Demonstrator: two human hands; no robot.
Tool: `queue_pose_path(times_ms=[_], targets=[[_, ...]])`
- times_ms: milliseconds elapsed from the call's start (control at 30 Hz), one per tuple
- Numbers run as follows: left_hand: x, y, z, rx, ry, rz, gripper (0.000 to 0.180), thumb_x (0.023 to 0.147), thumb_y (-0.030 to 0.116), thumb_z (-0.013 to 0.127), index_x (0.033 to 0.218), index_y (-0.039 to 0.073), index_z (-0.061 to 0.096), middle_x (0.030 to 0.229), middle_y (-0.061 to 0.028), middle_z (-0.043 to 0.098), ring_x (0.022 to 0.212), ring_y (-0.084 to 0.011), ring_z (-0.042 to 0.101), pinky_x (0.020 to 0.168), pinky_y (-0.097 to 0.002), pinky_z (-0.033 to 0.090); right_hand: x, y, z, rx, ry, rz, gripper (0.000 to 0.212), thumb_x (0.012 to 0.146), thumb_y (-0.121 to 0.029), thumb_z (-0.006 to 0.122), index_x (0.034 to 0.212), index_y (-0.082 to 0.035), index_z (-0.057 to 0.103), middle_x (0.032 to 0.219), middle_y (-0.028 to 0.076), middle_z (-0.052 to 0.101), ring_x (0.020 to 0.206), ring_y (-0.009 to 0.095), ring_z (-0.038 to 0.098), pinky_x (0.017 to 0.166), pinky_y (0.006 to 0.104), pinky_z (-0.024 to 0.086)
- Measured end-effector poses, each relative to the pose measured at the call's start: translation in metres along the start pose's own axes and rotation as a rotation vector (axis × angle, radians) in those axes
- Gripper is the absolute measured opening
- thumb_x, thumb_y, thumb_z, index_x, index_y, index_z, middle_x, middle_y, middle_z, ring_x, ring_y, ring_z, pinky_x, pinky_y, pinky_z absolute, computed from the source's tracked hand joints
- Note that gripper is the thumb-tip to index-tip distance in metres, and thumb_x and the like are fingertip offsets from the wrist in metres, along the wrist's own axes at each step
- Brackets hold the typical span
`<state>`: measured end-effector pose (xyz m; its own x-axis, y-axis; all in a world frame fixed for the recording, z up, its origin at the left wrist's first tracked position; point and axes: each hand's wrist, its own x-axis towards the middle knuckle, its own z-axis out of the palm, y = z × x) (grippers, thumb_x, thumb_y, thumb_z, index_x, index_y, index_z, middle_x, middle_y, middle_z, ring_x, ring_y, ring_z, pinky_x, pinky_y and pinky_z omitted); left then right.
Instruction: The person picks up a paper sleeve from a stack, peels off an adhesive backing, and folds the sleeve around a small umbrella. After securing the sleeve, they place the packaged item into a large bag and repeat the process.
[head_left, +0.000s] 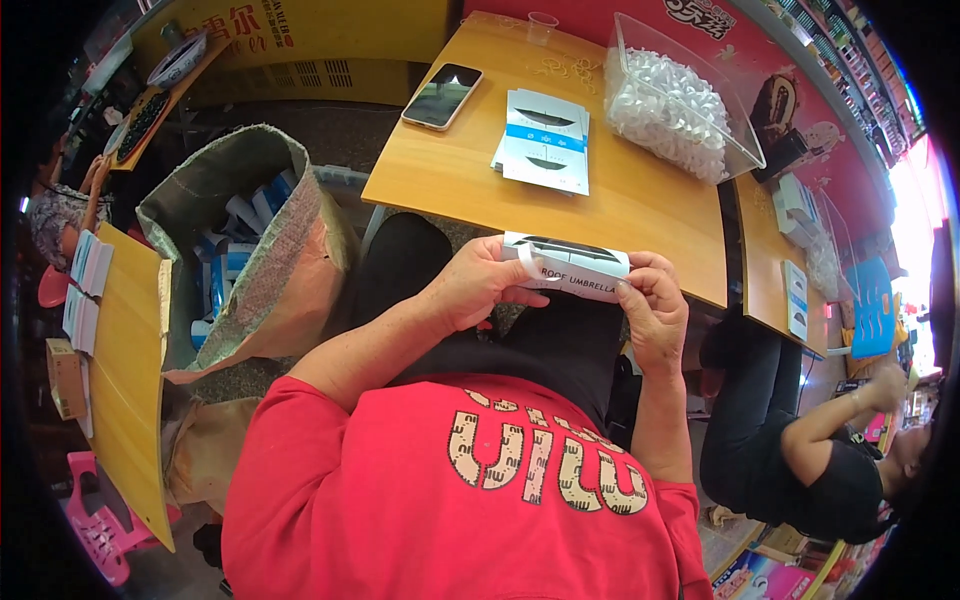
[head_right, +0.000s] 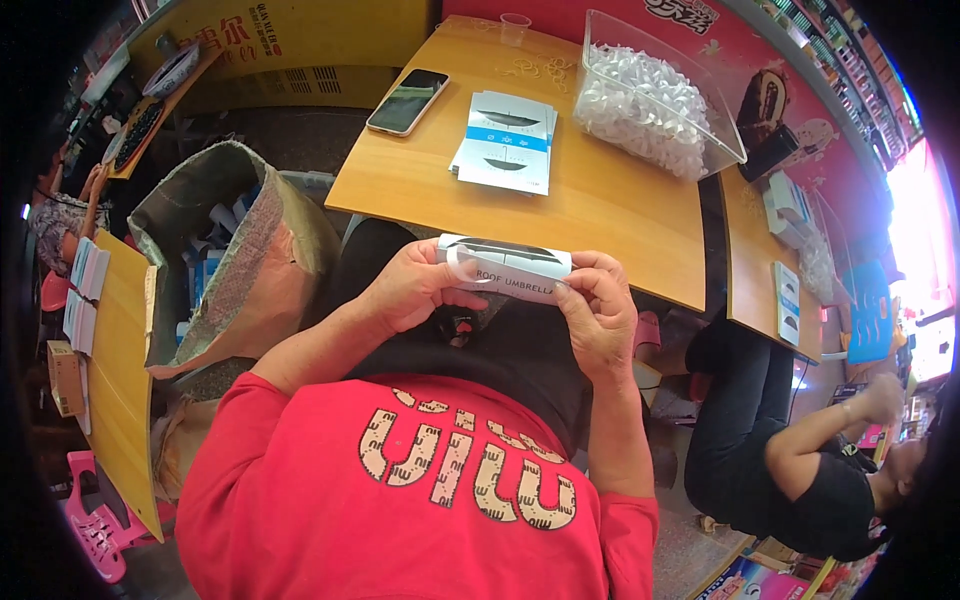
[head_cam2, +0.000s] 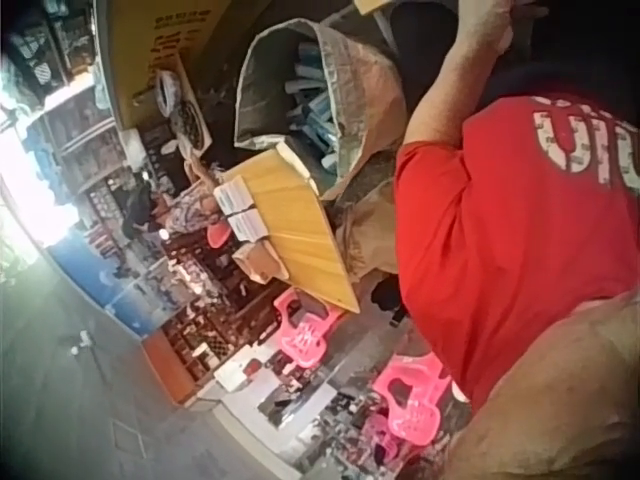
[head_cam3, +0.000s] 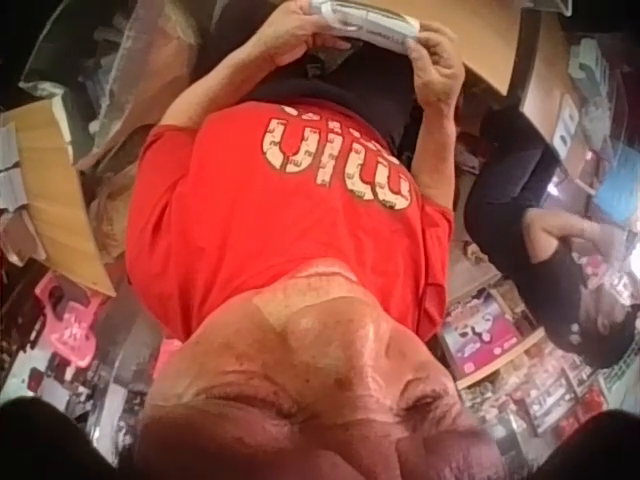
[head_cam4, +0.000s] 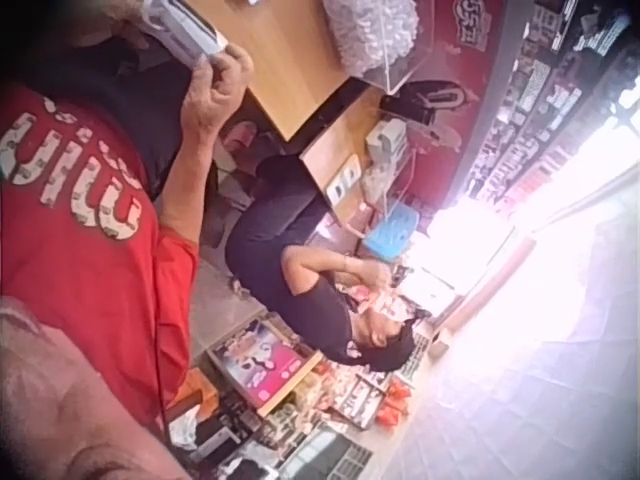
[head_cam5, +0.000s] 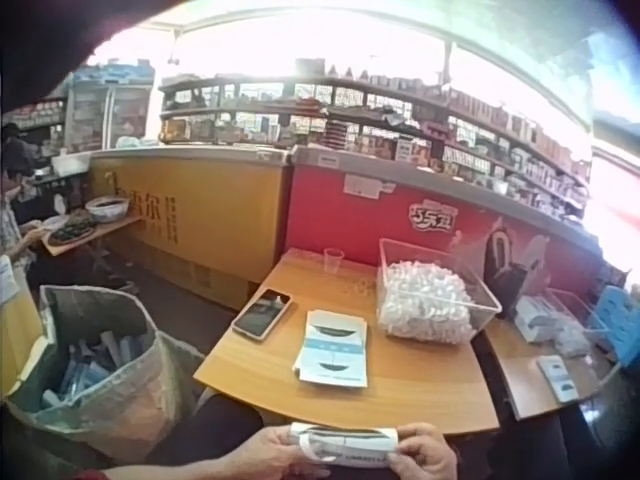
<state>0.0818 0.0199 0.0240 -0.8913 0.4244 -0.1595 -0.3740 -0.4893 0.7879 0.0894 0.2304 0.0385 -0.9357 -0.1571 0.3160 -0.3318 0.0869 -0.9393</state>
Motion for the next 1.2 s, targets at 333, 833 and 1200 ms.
queue_pose_path(times_ms=[333, 833, 1200], targets=[[0.009, -0.007, -0.011, 0.108, 0.007, 0.079, 0.025, 0.080, 0.011, 0.055, 0.101, -0.001, 0.052, 0.098, -0.0101, 0.056, 0.090, -0.0169, 0.055, 0.070, -0.0288, 0.051, 0.015, 0.007, 0.001, -0.070, 0.062, 0.036, 0.003, 0.073, 0.002, 0.056, 0.073, 0.002, 0.054, 0.090, 0.007, 0.054, 0.076, 0.010, 0.050, 0.066, 0.0203, 0.042], [0.003, 0.001, -0.013, 0.119, 0.040, 0.014, 0.022, 0.080, 0.009, 0.054, 0.100, 0.000, 0.055, 0.091, -0.0092, 0.057, 0.079, -0.0153, 0.056, 0.057, -0.0269, 0.053, 0.026, 0.005, 0.010, -0.336, 0.059, -0.075, 0.008, 0.069, 0.002, 0.060, 0.070, -0.001, 0.053, 0.081, 0.006, 0.051, 0.065, 0.009, 0.049, 0.056, 0.0205, 0.041], [0.006, 0.001, -0.022, 0.071, -0.018, -0.014, 0.024, 0.080, 0.014, 0.056, 0.100, 0.001, 0.055, 0.091, -0.0071, 0.058, 0.082, -0.0136, 0.055, 0.059, -0.0262, 0.052, 0.030, 0.010, 0.009, 0.188, 0.021, 0.234, 0.026, 0.072, 0.006, 0.056, 0.094, 0.000, 0.042, 0.086, 0.007, 0.054, 0.075, 0.010, 0.054, 0.064, 0.0208, 0.045]])
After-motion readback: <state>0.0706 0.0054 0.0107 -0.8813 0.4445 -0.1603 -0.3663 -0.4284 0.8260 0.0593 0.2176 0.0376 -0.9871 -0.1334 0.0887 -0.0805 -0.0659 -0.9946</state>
